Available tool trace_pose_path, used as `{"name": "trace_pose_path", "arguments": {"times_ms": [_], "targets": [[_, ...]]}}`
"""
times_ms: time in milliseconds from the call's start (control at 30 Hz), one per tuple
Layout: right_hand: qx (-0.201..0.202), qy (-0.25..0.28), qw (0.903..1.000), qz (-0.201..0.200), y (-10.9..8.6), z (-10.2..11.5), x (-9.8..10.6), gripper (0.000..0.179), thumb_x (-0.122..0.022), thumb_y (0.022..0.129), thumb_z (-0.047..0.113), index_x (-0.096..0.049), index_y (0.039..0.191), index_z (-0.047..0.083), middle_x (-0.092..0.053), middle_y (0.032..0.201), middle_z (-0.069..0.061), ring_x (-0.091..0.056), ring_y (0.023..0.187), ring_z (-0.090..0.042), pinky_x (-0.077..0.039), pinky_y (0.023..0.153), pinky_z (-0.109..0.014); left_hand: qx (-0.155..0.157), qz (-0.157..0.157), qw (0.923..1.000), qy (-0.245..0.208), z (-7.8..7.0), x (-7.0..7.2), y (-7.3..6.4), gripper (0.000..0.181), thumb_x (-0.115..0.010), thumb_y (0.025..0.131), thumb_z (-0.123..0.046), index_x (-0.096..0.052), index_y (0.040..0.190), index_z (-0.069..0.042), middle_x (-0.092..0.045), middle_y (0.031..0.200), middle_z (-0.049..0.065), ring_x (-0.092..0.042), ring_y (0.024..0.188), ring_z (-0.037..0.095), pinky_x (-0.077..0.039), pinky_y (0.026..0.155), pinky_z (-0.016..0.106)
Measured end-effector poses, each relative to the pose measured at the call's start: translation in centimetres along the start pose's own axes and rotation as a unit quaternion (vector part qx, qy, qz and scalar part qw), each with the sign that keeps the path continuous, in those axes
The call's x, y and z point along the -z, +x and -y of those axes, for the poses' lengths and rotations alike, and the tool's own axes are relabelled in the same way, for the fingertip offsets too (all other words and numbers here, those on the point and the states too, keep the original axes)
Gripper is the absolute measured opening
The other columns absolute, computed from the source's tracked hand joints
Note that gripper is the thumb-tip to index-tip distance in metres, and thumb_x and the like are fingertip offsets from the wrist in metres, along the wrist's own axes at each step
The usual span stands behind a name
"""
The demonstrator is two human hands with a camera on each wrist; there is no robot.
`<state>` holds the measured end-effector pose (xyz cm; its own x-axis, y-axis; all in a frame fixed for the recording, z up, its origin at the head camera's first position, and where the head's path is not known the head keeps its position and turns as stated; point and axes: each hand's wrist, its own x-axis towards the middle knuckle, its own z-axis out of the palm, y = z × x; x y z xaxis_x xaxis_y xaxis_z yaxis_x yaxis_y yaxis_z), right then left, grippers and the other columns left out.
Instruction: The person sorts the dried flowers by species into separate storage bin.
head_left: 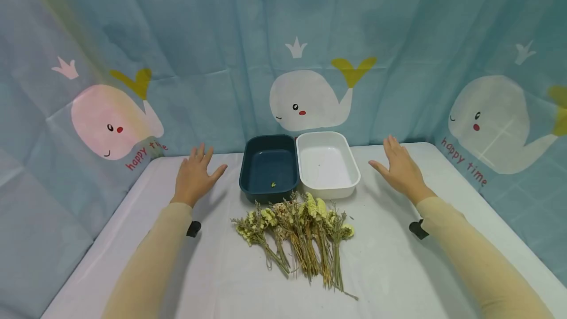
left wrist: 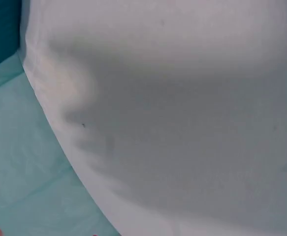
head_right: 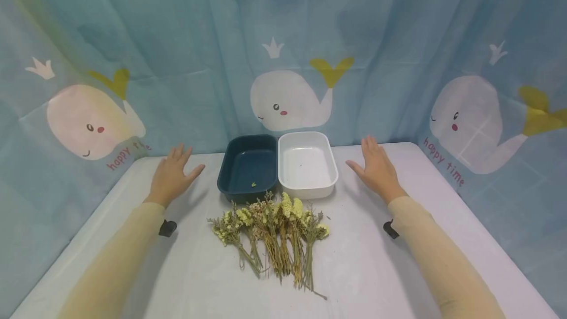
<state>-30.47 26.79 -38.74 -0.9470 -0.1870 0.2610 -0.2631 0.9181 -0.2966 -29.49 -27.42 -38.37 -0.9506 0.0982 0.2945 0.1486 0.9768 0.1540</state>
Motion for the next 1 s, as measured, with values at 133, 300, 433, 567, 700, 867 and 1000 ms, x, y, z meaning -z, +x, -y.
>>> {"name": "trace_pose_path", "arguments": {"times_ms": [133, 300, 433, 567, 700, 867, 1000], "targets": [[-0.002, 0.015, 0.9999, 0.005, -0.6, 0.4, 0.3, 0.094, -0.047, 0.1, 0.059, -0.013, 0.157, -0.007, -0.006, 0.165, -0.026, -0.008, 0.153, -0.043, -0.01, 0.127, -0.059, -0.006, 0.01, 0.9995, -0.031, -0.3, 0.1, -0.3, 0.084, -0.048, 0.099, -0.059, -0.024, 0.158, -0.004, -0.013, 0.164, 0.026, -0.012, 0.15, 0.05, -0.015, 0.12, 0.072], [-0.006, 0.026, 0.9996, 0.008, -1.6, 0.9, 0.8, 0.093, -0.049, 0.099, 0.059, -0.013, 0.158, -0.004, -0.004, 0.166, -0.025, -0.01, 0.152, -0.045, -0.014, 0.125, -0.063, -0.009, 0.019, 0.9973, -0.071, -0.4, 0.0, -0.5, 0.088, -0.048, 0.097, -0.063, -0.021, 0.16, -0.008, -0.008, 0.166, 0.023, -0.008, 0.152, 0.047, -0.011, 0.121, 0.071], [-0.005, 0.029, 0.9996, 0.0, -2.2, 1.3, 1.0, 0.095, -0.051, 0.097, 0.061, -0.014, 0.158, -0.003, -0.005, 0.166, -0.024, -0.011, 0.152, -0.045, -0.018, 0.122, -0.067, 0.0, 0.028, 0.9947, -0.099, -0.3, -0.1, -0.8, 0.089, -0.047, 0.096, -0.066, -0.018, 0.161, -0.012, -0.008, 0.167, 0.02, -0.008, 0.153, 0.044, -0.009, 0.123, 0.069], [-0.011, 0.038, 0.9992, -0.004, -2.7, 1.7, 0.9, 0.096, -0.052, 0.096, 0.062, -0.015, 0.158, -0.001, -0.004, 0.166, -0.021, -0.013, 0.152, -0.045, -0.021, 0.119, -0.069, 0.025, 0.055, 0.9887, -0.137, -0.5, 0.0, -1.3, 0.091, -0.046, 0.095, -0.069, -0.015, 0.161, -0.014, -0.006, 0.168, 0.015, -0.005, 0.154, 0.041, -0.01, 0.123, 0.068], [-0.007, 0.05, 0.9987, -0.007, -3.2, 2.3, 1.0, 0.095, -0.055, 0.096, 0.06, -0.015, 0.159, 0.001, -0.004, 0.167, -0.019, -0.014, 0.152, -0.044, -0.024, 0.118, -0.07, 0.052, 0.084, 0.9781, -0.183, -1.2, 0.4, -1.7, 0.094, -0.047, 0.093, -0.072, -0.01, 0.162, -0.019, 0.001, 0.169, 0.008, -0.003, 0.155, 0.04, -0.013, 0.121, 0.071], [0.0, 0.082, 0.9964, -0.021, -3.5, 3.0, 1.2, 0.092, -0.058, 0.097, 0.054, -0.014, 0.159, 0.002, -0.007, 0.167, -0.017, -0.016, 0.151, -0.044, -0.024, 0.118, -0.069, 0.068, 0.096, 0.9688, -0.218, -1.8, 0.6, -1.8, 0.095, -0.048, 0.091, -0.074, -0.008, 0.162, -0.024, 0.003, 0.169, 0.004, -0.003, 0.155, 0.039, -0.014, 0.12, 0.072], [0.003, 0.113, 0.993, -0.032, -3.8, 3.5, 1.0, 0.092, -0.062, 0.095, 0.052, -0.016, 0.159, 0.004, -0.012, 0.166, -0.017, -0.02, 0.15, -0.045, -0.026, 0.118, -0.067, 0.085, 0.1, 0.9626, -0.237, -1.9, 0.5, -2.0, 0.096, -0.048, 0.09, -0.075, -0.011, 0.162, -0.023, 0.002, 0.169, 0.004, -0.004, 0.155, 0.04, -0.015, 0.121, 0.071]]}}
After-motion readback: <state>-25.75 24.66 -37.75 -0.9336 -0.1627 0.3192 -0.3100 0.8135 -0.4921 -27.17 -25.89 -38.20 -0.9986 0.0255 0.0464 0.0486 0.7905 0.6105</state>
